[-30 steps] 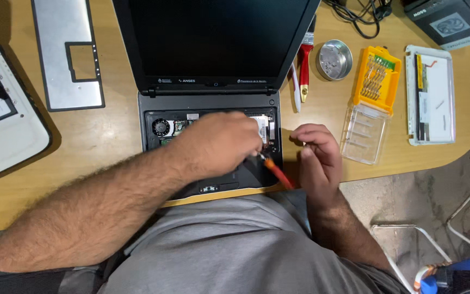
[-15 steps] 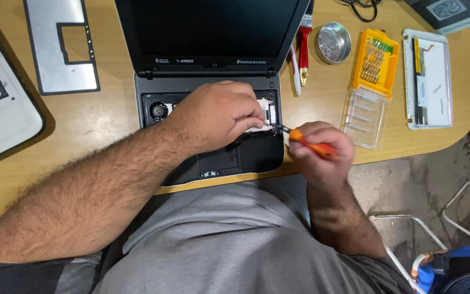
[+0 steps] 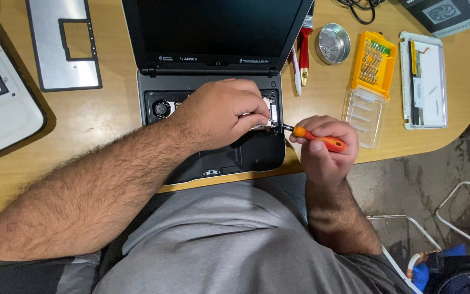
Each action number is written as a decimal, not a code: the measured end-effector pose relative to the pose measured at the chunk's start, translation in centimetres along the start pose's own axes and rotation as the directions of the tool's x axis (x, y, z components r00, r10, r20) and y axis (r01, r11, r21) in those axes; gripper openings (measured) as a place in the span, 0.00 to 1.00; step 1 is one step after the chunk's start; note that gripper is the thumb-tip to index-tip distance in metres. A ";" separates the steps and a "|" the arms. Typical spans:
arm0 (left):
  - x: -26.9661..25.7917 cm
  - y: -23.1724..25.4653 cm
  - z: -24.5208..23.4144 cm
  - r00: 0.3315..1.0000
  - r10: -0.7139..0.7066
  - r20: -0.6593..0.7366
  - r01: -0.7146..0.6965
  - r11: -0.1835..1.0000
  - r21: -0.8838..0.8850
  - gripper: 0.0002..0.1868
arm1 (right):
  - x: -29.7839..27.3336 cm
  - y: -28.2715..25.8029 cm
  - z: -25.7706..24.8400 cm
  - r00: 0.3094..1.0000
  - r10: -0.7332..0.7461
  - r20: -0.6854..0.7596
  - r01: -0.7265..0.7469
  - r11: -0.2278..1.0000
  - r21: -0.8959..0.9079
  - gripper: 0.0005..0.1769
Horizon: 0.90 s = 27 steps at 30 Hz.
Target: The person removes the keyboard from a laptop, then uses a screwdriver to remove screws and detach the hard drive. They also remove a RAM module and disconnect a cable before placing the components on the table.
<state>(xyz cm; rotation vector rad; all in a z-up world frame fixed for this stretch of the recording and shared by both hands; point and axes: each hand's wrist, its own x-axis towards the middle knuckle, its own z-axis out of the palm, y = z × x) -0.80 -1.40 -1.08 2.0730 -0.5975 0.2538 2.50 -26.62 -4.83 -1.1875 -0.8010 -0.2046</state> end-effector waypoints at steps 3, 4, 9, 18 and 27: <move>0.1 0.1 0.0 1.000 0.002 0.001 -0.002 1.000 -0.027 0.06 | 0.2 0.0 0.8 1.000 -0.008 0.012 0.009 1.000 -0.014 0.10; 0.1 0.1 0.0 1.000 0.006 -0.002 -0.006 0.999 -0.042 0.05 | 0.2 0.0 1.1 1.000 -0.011 0.015 0.011 1.000 -0.018 0.11; -0.1 0.0 0.2 1.000 0.024 -0.007 -0.024 0.999 -0.034 0.06 | 0.0 0.1 1.3 1.000 -0.001 0.012 0.002 1.000 -0.030 0.09; -0.1 0.2 0.2 0.992 0.128 -0.025 -0.127 0.992 0.026 0.05 | -0.2 -0.6 1.8 0.999 0.047 0.021 -0.045 0.996 -0.081 0.11; -0.1 0.4 -1.5 0.999 0.031 0.008 -0.032 0.986 0.163 0.14 | 2.9 -2.8 -1.8 0.957 0.168 0.237 -0.036 0.879 -0.475 0.07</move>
